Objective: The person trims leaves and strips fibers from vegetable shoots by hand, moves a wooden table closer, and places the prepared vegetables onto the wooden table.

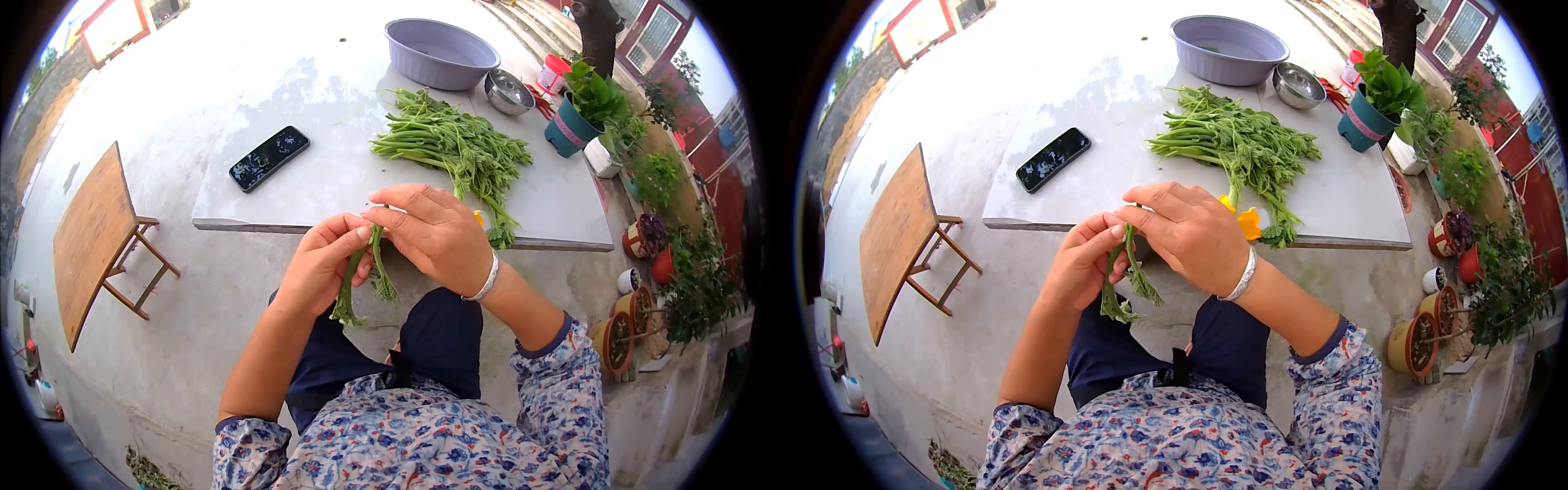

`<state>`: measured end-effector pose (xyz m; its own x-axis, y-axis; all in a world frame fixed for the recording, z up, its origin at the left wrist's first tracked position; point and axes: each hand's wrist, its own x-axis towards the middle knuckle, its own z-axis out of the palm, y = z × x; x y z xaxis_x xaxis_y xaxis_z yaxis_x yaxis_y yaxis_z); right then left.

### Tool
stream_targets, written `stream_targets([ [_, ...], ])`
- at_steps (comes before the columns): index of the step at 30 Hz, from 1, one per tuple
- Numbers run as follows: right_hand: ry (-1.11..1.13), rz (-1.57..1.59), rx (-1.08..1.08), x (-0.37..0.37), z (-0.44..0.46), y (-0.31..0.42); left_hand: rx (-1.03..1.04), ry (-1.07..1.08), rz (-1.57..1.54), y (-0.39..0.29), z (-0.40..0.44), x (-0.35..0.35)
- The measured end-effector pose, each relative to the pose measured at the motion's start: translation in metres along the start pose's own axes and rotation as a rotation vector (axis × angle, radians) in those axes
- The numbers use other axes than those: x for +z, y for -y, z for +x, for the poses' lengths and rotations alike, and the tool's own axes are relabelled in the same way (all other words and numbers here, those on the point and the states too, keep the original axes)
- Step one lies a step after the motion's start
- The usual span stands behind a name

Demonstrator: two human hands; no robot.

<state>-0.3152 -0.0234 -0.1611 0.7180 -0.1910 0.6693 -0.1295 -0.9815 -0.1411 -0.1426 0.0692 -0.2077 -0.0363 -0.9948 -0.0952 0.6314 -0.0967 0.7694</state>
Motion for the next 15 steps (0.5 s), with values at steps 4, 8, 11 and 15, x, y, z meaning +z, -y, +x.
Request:
stream_targets([
  [4,-0.129,0.252,0.305,0.003,-0.003,0.006,0.079,0.005,0.03,-0.003,-0.002,0.003],
  [8,-0.006,0.586,0.644,0.003,-0.01,0.006,0.126,-0.052,0.053,-0.003,-0.001,0.006],
  [11,0.121,0.739,0.619,0.008,-0.012,0.009,0.14,-0.063,0.044,0.0,0.003,0.011],
  [15,0.153,0.869,0.684,0.014,-0.016,0.002,0.155,-0.091,0.111,-0.001,0.003,0.012],
])
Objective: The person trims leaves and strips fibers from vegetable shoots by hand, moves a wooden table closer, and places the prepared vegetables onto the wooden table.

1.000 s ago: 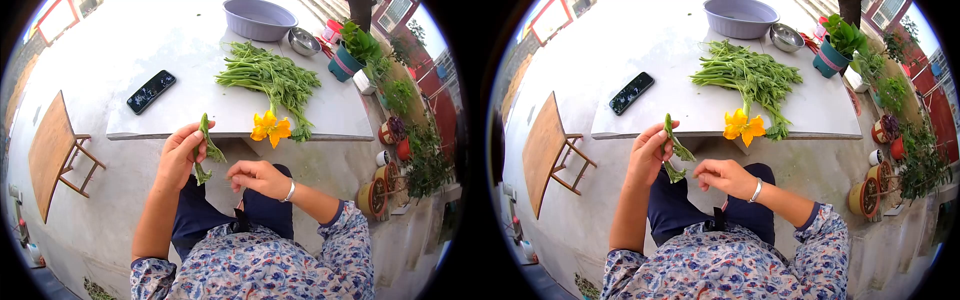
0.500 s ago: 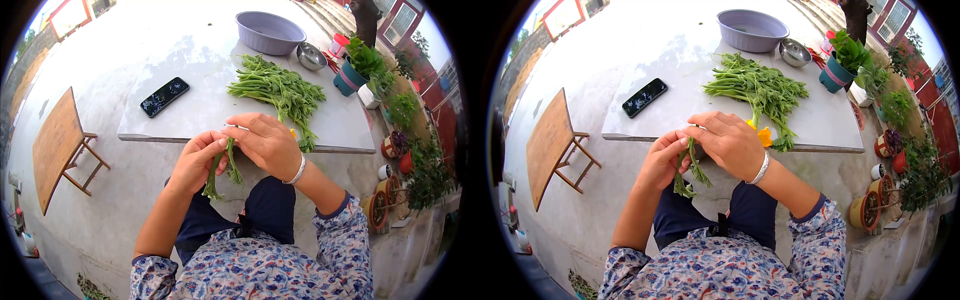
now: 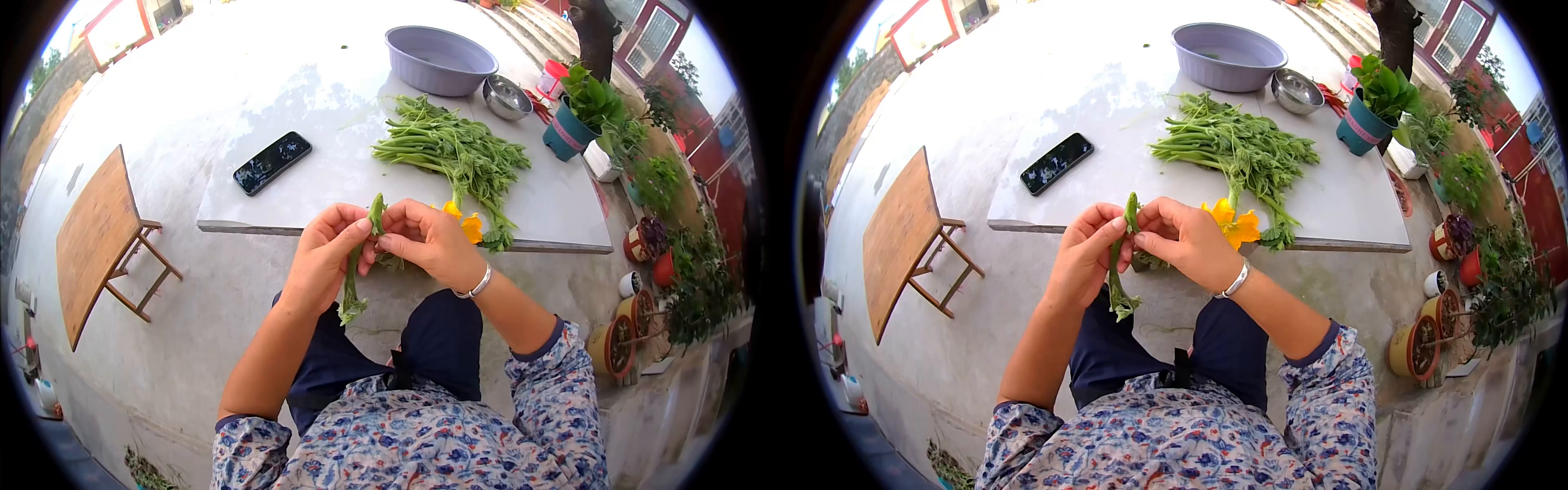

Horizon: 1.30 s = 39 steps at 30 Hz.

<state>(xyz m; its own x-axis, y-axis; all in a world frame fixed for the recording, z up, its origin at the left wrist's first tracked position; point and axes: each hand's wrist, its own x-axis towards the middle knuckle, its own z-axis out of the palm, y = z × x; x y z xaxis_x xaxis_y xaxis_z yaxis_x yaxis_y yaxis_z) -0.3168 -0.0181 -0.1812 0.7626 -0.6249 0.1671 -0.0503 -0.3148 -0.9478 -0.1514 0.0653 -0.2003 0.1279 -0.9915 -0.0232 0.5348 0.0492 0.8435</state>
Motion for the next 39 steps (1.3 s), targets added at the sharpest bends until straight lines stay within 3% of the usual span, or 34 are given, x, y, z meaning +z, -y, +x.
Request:
stream_targets([
  [2,0.034,0.33,0.082,0.001,0.0,-0.008,-0.005,0.003,0.029,-0.003,-0.001,-0.001],
  [6,0.03,0.126,0.189,0.0,-0.002,0.002,-0.016,0.001,0.064,-0.008,-0.004,0.005],
  [8,-0.045,-0.063,-0.045,0.005,0.0,-0.001,0.011,-0.004,0.1,-0.007,-0.003,0.005],
  [9,-0.045,-0.063,-0.045,0.006,0.001,0.0,0.037,-0.01,0.136,-0.006,-0.003,0.004],
  [11,-0.119,-0.356,-0.249,0.006,0.002,0.003,0.051,-0.02,0.149,-0.002,-0.002,0.003],
  [15,-0.22,-0.668,-0.364,0.012,-0.002,-0.001,0.011,0.004,0.129,-0.002,-0.001,-0.002],
  [17,-0.175,-0.311,-0.197,0.013,-0.001,0.002,0.001,0.025,0.044,0.003,0.002,-0.006],
  [18,-0.173,-0.311,-0.199,0.013,0.001,0.001,-0.011,0.046,-0.039,0.004,0.003,-0.007],
  [20,-0.083,0.59,0.206,0.01,0.004,-0.002,-0.012,0.035,-0.095,0.007,0.004,-0.001],
  [23,-0.048,0.862,0.285,0.004,0.008,0.008,-0.028,0.033,-0.203,0.009,0.006,-0.001],
  [28,-0.019,0.745,0.288,-0.009,0.006,0.013,-0.076,0.075,-0.273,0.005,0.006,-0.005],
  [33,-0.139,0.698,0.099,-0.026,0.008,0.018,-0.091,0.017,-0.313,0.008,0.007,-0.011],
  [35,-0.111,0.569,0.137,-0.021,0.004,0.019,-0.106,-0.007,-0.333,0.004,0.005,-0.006],
  [37,0.028,0.346,0.15,-0.015,0.002,0.016,-0.021,0.031,-0.142,-0.003,0.001,0.002],
  [39,0.083,0.321,0.192,-0.015,0.0,0.015,0.011,0.03,-0.079,-0.009,0.0,0.006],
])
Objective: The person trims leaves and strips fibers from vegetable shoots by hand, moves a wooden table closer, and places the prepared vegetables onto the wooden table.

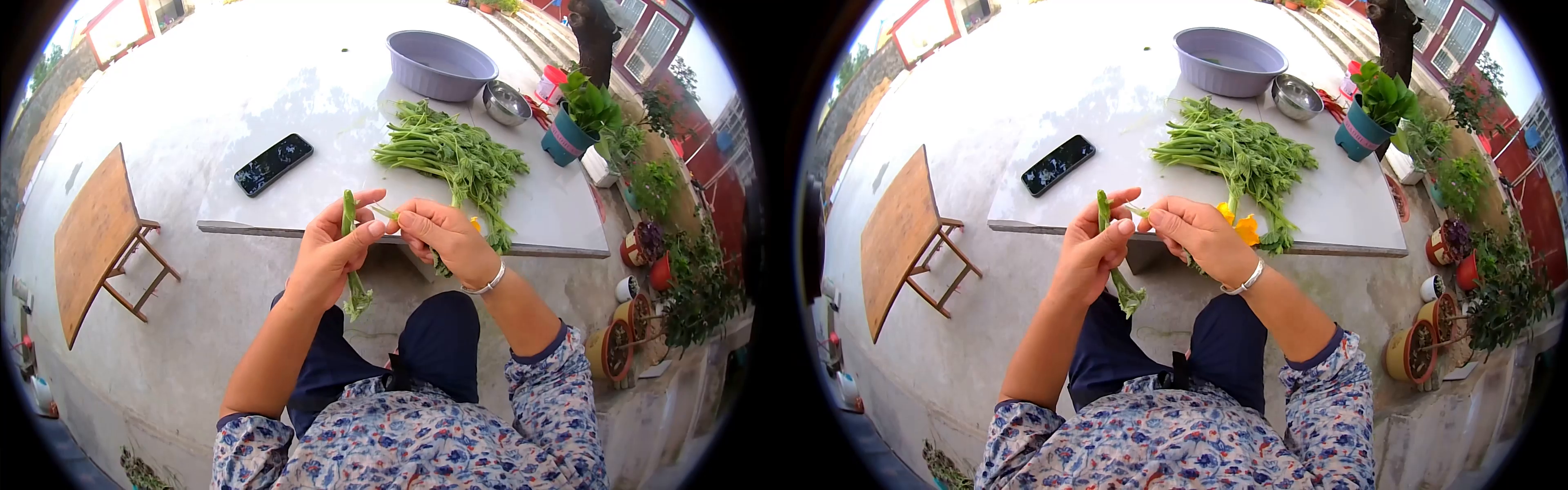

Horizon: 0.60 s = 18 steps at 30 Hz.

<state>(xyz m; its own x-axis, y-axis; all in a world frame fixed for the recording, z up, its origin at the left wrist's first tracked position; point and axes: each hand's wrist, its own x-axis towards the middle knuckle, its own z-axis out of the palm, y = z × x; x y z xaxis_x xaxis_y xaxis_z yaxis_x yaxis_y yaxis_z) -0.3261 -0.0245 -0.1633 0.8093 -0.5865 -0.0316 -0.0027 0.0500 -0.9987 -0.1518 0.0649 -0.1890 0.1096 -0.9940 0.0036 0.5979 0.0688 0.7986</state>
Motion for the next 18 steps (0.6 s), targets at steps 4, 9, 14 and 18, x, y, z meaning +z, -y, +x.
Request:
stream_targets([
  [4,0.045,-0.021,0.029,-0.001,0.001,-0.004,0.15,-0.033,0.417,0.001,0.002,0.004],
  [9,-0.018,-0.362,-0.108,0.01,-0.002,-0.003,0.244,-0.126,0.646,0.002,0.002,-0.002],
  [14,-0.304,-0.682,-0.457,0.014,0.004,-0.011,0.13,-0.15,0.461,0.0,0.001,-0.002],
  [18,-0.321,-0.54,-0.48,0.012,0.01,-0.012,-0.085,-0.091,0.13,-0.001,-0.001,-0.004],
])
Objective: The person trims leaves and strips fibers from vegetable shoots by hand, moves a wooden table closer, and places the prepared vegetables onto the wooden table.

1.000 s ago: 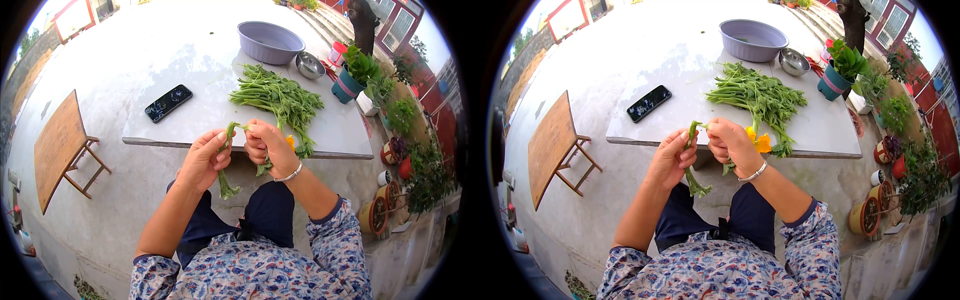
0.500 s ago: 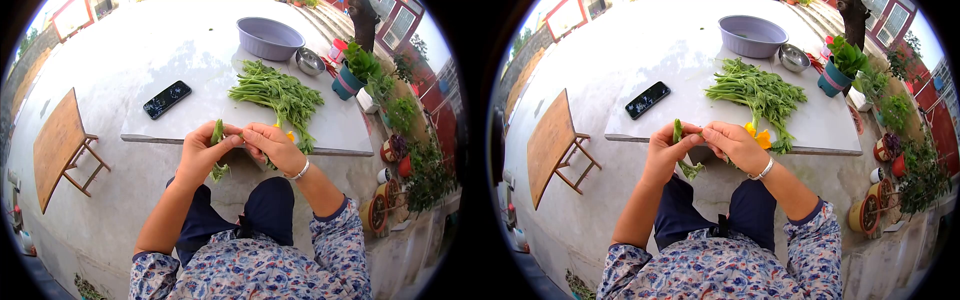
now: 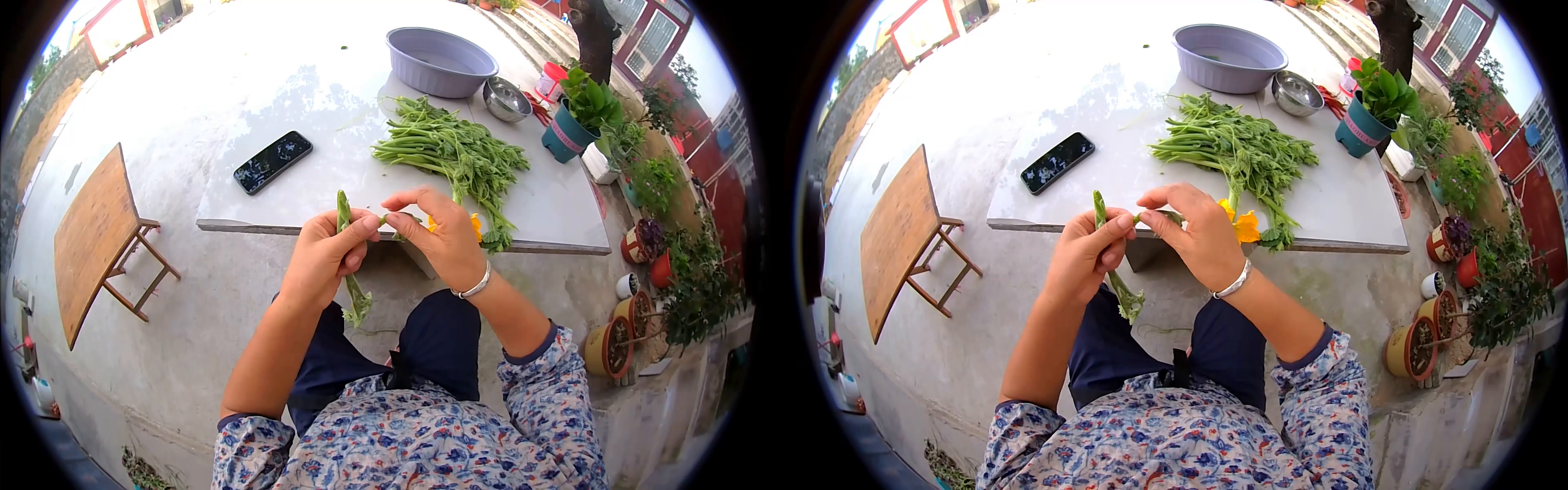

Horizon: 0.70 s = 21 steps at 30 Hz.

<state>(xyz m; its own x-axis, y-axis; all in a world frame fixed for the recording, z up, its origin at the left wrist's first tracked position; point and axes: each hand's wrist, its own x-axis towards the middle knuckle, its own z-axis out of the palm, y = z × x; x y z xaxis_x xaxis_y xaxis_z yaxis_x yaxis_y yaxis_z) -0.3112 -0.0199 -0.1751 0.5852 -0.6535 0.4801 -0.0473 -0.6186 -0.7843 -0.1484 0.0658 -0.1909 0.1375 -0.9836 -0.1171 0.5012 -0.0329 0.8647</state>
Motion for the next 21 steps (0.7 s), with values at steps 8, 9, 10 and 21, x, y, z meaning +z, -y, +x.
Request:
stream_targets([
  [8,-0.052,0.362,0.284,0.006,-0.013,-0.002,0.075,-0.005,-0.09,0.01,0.0,0.012],
  [9,-0.052,0.361,0.284,0.003,-0.011,-0.002,0.112,-0.015,-0.045,0.01,-0.001,0.014],
  [10,0.029,0.377,0.323,-0.002,-0.009,0.0,0.11,-0.014,-0.045,0.012,-0.003,0.014],
  [21,0.1,0.532,0.509,-0.002,0.0,-0.002,0.314,-0.037,0.23,0.017,-0.004,0.014],
])
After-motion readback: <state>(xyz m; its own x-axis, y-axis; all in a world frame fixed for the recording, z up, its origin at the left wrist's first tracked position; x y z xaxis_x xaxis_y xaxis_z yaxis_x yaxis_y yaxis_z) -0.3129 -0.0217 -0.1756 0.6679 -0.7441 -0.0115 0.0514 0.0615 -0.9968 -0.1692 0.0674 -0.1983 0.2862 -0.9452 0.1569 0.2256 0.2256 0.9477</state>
